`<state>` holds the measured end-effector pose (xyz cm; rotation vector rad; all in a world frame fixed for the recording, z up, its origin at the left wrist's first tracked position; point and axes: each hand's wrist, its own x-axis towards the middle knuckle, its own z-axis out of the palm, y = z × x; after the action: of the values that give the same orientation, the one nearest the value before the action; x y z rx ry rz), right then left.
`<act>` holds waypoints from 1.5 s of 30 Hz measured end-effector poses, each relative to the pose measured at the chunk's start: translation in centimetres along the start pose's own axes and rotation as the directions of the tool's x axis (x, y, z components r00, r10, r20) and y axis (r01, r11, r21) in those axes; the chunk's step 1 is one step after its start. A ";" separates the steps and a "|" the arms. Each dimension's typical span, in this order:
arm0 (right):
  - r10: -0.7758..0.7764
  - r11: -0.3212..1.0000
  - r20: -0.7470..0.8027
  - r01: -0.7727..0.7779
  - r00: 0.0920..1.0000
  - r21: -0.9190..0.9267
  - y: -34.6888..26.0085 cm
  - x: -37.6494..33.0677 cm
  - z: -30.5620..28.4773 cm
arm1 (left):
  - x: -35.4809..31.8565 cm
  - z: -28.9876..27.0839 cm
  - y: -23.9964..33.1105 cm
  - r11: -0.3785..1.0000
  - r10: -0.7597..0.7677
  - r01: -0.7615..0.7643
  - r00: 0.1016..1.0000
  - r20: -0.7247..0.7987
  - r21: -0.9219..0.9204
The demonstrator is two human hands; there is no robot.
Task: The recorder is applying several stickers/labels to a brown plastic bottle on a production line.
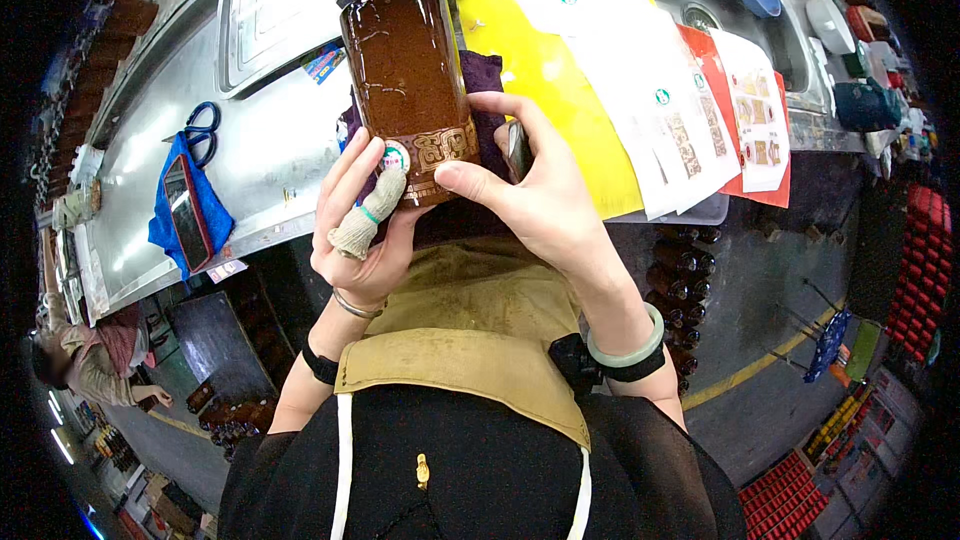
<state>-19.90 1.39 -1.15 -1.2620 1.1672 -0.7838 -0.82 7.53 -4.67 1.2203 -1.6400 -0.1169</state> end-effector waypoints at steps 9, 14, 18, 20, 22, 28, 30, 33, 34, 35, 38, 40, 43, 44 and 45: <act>-0.002 0.997 0.027 0.000 1.000 0.080 0.3 -0.1 -0.8 | 0.1 0.3 -0.1 0.981 0.129 -0.133 0.991 0.040 0.142; 0.034 0.960 0.054 -0.047 0.998 0.275 0.1 -0.4 -2.5 | 0.3 0.4 1.0 0.895 0.175 -0.225 0.971 0.161 0.386; -0.244 0.952 -0.137 0.264 0.960 0.157 -0.6 -0.4 -2.0 | 0.0 0.4 1.7 0.944 0.148 -0.183 0.978 0.146 0.274; -0.478 0.878 -0.117 0.473 0.870 -0.072 -0.3 -0.5 -2.2 | -0.9 0.2 0.9 0.966 0.117 -0.123 0.992 0.038 0.228; -0.725 0.592 0.101 0.692 0.681 -0.413 -1.5 -0.5 -2.7 | -0.9 -0.1 0.6 0.990 -0.100 0.101 0.995 -0.013 0.098; -0.702 0.426 0.418 0.810 0.577 -0.403 -3.4 -2.7 -2.5 | 0.3 -0.4 0.0 0.968 -0.249 0.248 0.968 0.039 0.036; -0.793 0.345 0.297 0.795 0.531 -0.499 -2.8 -1.8 -2.5 | 0.8 -0.5 0.6 0.978 -0.204 0.203 0.979 0.018 0.044; -0.787 0.330 0.334 0.811 0.519 -0.484 -2.0 -1.6 -2.3 | 0.8 -0.6 1.0 0.977 -0.212 0.212 0.977 0.006 0.020; -0.742 0.363 0.400 0.824 0.538 -0.435 -2.5 -2.1 -2.1 | 0.7 -0.6 0.9 0.976 -0.216 0.216 0.976 -0.001 0.014; -0.694 0.399 0.465 0.831 0.550 -0.387 -3.1 -2.7 -1.9 | 0.5 -0.5 0.9 0.975 -0.220 0.220 0.975 -0.006 0.008; -0.750 0.426 0.329 0.800 0.573 -0.423 -3.4 -2.1 -2.4 | 0.4 -0.3 0.9 0.980 0.005 0.002 0.999 -0.038 0.201; -0.782 0.492 0.139 0.739 0.607 -0.460 -3.2 -1.6 -2.9 | 0.3 0.1 0.7 0.926 0.152 -0.148 0.988 0.015 0.348; -0.764 0.574 -0.004 0.678 0.645 -0.459 -2.2 -1.5 -3.5 | 0.2 -0.6 0.9 0.958 0.051 -0.059 0.998 0.036 0.281; -0.761 0.578 -0.011 0.668 0.649 -0.469 -2.2 -1.7 -3.4 | -0.1 -0.9 0.6 0.955 0.065 -0.078 0.996 0.053 0.285; -0.777 0.545 0.010 0.679 0.630 -0.492 -2.2 -1.6 -3.3 | -0.5 -1.3 0.3 0.953 0.078 -0.096 0.994 0.071 0.289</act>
<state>-23.10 1.47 1.66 -2.1931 0.9830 -1.3426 -0.08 8.62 -4.24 1.3729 -1.8055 0.1520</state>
